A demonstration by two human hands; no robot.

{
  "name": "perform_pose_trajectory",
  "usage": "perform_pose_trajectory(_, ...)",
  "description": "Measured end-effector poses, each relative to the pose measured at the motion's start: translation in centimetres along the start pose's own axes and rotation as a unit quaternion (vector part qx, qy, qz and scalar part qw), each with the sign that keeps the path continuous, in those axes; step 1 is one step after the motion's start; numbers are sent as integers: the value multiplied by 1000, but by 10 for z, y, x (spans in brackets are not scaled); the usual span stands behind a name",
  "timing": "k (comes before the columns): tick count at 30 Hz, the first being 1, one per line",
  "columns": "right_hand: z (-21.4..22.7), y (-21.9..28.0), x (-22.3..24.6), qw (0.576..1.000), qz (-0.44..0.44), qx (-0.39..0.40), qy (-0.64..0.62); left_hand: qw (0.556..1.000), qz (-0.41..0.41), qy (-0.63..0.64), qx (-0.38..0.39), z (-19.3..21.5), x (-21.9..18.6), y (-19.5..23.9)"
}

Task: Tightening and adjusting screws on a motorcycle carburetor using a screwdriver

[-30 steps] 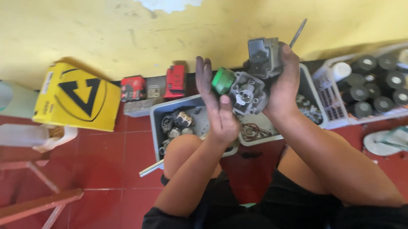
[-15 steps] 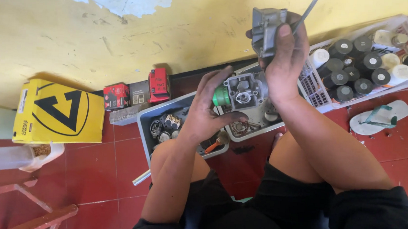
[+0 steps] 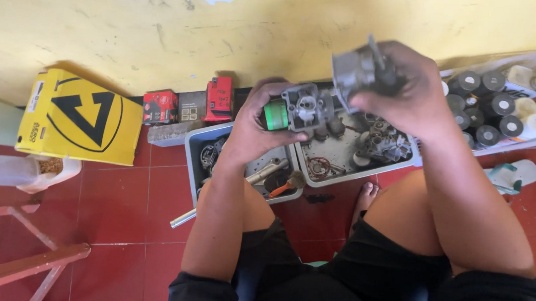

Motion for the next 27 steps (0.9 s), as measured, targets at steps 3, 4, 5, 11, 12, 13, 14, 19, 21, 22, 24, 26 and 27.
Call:
perform_pose_trajectory(3,0,5,14,995,-18,94,10,994,26,92,56,8,1,4)
perform_pose_trajectory(4,-1,7,18,991,-36,129,20,979,44,185,76,9,0,6)
perform_pose_trajectory(5,-2,7,20,991,-37,129,19,978,45,186,76,10,0,7)
perform_pose_trajectory(11,-6,7,40,986,-53,133,87,987,26,89,132,12,4,12)
perform_pose_trajectory(12,-7,6,44,983,-57,151,88,985,34,104,133,10,5,12)
perform_pose_trajectory(13,-8,4,49,980,-59,169,89,983,41,117,135,10,6,11)
perform_pose_trajectory(14,-7,6,46,979,-59,170,90,983,40,117,133,9,5,10)
perform_pose_trajectory(19,-15,11,48,966,15,232,113,976,26,131,170,6,-3,7)
perform_pose_trajectory(21,-21,8,58,963,22,251,95,972,47,142,184,5,-7,6)
perform_pose_trajectory(22,-25,5,63,960,29,269,77,966,66,153,198,3,-9,5)
perform_pose_trajectory(24,-26,5,62,961,31,267,67,969,61,150,189,2,-6,5)
perform_pose_trajectory(26,-25,5,60,962,33,264,57,971,56,146,181,1,-3,5)
perform_pose_trajectory(27,-24,5,59,964,36,256,57,977,35,132,166,1,-1,5)
Point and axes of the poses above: each hand's wrist, its own y-axis away from the middle knuckle, its own z-axis out of the back of the hand, x = y × z, the point moved 3 cm from there along -y, towards the middle knuckle, and after that the axes turned 3 degrees about -y, right-handed, at the moved point
